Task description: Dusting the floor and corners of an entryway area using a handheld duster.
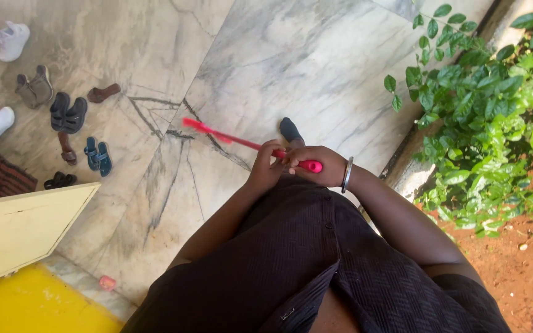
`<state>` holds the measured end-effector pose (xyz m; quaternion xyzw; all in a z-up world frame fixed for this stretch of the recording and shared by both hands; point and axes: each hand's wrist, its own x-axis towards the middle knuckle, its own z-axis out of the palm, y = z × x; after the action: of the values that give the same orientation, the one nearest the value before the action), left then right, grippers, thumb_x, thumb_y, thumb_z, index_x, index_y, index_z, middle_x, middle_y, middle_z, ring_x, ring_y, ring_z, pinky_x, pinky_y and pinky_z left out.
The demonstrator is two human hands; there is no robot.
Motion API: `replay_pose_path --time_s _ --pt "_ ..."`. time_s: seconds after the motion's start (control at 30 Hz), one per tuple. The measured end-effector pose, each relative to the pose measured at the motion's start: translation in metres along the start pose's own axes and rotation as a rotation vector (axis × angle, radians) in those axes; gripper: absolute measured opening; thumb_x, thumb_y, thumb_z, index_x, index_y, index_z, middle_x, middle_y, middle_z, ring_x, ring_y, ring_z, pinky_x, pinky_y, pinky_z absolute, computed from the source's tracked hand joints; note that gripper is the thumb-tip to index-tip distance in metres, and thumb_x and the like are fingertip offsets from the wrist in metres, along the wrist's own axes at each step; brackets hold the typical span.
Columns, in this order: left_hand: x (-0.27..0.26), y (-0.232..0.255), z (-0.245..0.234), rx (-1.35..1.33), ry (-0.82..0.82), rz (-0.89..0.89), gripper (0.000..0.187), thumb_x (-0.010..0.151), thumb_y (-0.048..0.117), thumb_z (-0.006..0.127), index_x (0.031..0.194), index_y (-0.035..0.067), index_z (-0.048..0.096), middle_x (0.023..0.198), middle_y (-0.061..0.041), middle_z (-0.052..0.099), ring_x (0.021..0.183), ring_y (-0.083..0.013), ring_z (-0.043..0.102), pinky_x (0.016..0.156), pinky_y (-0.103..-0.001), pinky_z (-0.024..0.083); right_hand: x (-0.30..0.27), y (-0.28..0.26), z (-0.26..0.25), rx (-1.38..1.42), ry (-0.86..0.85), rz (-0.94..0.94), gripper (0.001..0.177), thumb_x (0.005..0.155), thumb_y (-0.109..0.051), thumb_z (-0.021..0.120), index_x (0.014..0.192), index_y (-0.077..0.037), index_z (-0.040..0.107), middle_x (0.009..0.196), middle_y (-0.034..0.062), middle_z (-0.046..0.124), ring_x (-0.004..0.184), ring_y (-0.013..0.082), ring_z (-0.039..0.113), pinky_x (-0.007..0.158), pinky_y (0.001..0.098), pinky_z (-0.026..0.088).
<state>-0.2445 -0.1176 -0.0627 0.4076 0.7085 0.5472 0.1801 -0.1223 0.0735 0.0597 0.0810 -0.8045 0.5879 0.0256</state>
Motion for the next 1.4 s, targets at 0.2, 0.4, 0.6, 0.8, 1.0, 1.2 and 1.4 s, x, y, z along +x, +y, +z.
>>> replay_pose_path --time_s 0.2,0.4,0.6,0.8,1.0,1.2,1.4 --pt "0.069 -0.098 0.036 0.050 0.073 -0.156 0.034 0.096 0.008 0.077 0.123 0.005 0.057 0.134 -0.020 0.058 0.126 -0.0334 0.060 0.109 -0.041 0.048 0.074 0.054 -0.048 0.040 0.116 0.369 0.020 0.090 -0.026 0.075 0.098 -0.008 0.074 0.098 0.0091 0.078 0.089 0.0241 0.075 0.083 0.0342 0.058" --pt "0.218 -0.130 0.095 0.067 -0.142 0.118 0.040 0.090 0.016 0.073 0.126 0.005 0.062 0.134 -0.018 0.060 0.129 -0.0352 0.058 0.110 -0.041 0.046 0.124 0.065 -0.133 -0.552 0.336 0.223 0.023 0.092 -0.036 0.071 0.096 -0.014 0.077 0.092 0.0099 0.077 0.086 0.0316 0.073 0.075 0.0420 0.058" --pt "0.330 -0.035 0.082 -0.193 -0.381 0.186 0.021 0.089 0.018 0.069 0.106 0.009 0.060 0.120 -0.009 0.063 0.120 -0.0270 0.063 0.097 -0.035 0.053 0.140 0.072 -0.192 -0.931 0.214 0.110 0.021 0.090 -0.032 0.074 0.086 -0.012 0.073 0.087 0.0091 0.073 0.073 0.0294 0.071 0.062 0.0412 0.055" --pt "0.381 0.060 0.071 0.109 -0.539 -0.016 0.019 0.092 0.024 0.062 0.107 0.012 0.059 0.115 -0.004 0.065 0.107 -0.0238 0.068 0.082 -0.033 0.053 0.149 0.021 -0.286 -0.705 0.148 -0.270 0.016 0.086 -0.027 0.077 0.084 -0.012 0.072 0.089 0.0048 0.074 0.072 0.0239 0.070 0.062 0.0388 0.054" --pt "0.422 -0.016 0.148 0.320 -0.385 -0.145 0.025 0.082 0.022 0.069 0.101 0.007 0.066 0.108 -0.013 0.066 0.106 -0.0337 0.066 0.087 -0.039 0.054 0.138 0.095 -0.369 -0.350 0.043 0.178 0.019 0.090 -0.030 0.075 0.089 -0.011 0.074 0.090 0.0086 0.076 0.081 0.0310 0.072 0.071 0.0392 0.057" --pt "0.492 -0.075 0.243 0.204 -0.593 -0.187 0.020 0.086 0.017 0.066 0.099 0.002 0.067 0.106 -0.018 0.072 0.102 -0.0313 0.069 0.089 -0.039 0.056 0.119 0.160 -0.440 -0.352 0.001 0.354 0.025 0.091 -0.037 0.070 0.092 -0.013 0.077 0.093 0.0124 0.077 0.086 0.0338 0.073 0.077 0.0418 0.058" --pt "0.549 -0.069 0.314 -0.498 -0.611 -0.038 0.032 0.090 0.015 0.066 0.120 0.004 0.066 0.125 -0.009 0.067 0.118 -0.0211 0.061 0.104 -0.037 0.047 0.103 0.218 -0.476 -0.818 -0.284 0.361 0.027 0.083 -0.036 0.063 0.097 -0.021 0.081 0.096 0.0126 0.077 0.094 0.0340 0.072 0.082 0.0478 0.055"
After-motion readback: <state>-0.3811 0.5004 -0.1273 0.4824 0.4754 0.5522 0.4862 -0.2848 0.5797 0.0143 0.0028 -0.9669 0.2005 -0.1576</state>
